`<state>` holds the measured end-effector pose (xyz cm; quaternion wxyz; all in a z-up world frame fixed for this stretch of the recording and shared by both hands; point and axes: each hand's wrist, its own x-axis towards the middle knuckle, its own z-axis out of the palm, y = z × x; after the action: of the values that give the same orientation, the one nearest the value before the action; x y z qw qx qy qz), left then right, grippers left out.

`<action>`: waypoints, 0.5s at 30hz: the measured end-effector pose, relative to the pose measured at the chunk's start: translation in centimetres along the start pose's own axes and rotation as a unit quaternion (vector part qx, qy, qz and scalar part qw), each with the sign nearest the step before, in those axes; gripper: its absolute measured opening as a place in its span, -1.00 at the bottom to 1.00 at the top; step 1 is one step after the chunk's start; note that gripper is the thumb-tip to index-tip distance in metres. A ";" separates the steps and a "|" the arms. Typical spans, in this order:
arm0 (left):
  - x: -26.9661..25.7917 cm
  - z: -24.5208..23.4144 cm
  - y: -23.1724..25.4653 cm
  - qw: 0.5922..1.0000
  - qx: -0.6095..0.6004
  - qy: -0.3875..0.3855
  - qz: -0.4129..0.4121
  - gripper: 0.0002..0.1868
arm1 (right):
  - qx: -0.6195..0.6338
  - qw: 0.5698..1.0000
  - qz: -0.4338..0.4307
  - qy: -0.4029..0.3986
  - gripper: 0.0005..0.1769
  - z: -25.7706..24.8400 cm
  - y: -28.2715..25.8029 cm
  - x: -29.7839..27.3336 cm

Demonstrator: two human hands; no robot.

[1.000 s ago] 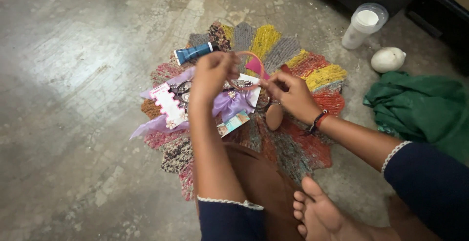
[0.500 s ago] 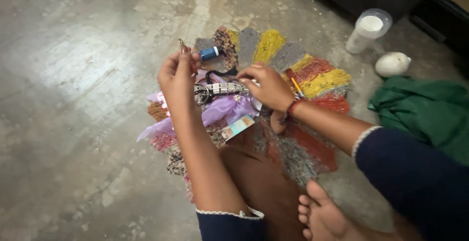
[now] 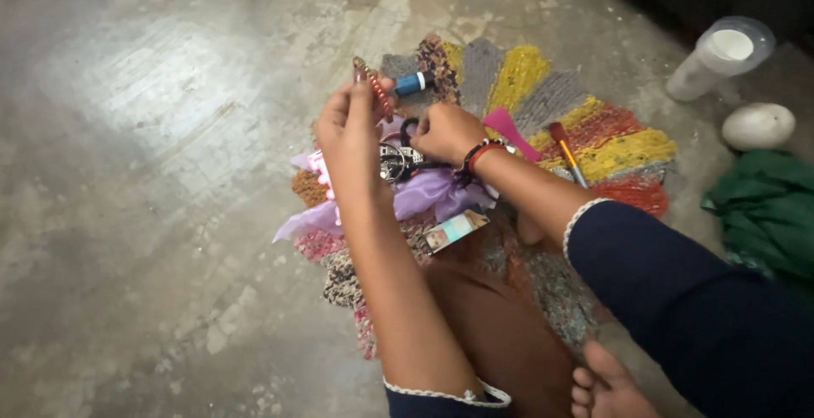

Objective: Organize jewelry, hair clips, and small containers into a dresser drawer.

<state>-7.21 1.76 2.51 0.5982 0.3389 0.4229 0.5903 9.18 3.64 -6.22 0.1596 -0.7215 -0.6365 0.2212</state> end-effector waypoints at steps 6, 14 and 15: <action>0.6 0.0 -1.5 0.999 -0.025 -0.034 0.019 -0.77 | 0.178 0.979 0.027 -0.097 -0.63 -2.4 0.9 -0.1; 0.6 0.9 -3.3 0.996 -0.020 -0.086 0.021 -0.72 | 0.443 0.890 0.024 -0.101 -0.63 -11.8 3.3 -5.5; 0.7 1.1 -3.6 0.995 0.006 -0.096 0.020 -0.68 | 0.437 0.893 0.053 -0.093 -0.62 -13.4 3.3 -6.4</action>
<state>-4.76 2.27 -0.39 0.6217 0.4062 0.3605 0.5644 18.41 -2.47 4.22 0.3864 -0.5880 -0.4484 0.5512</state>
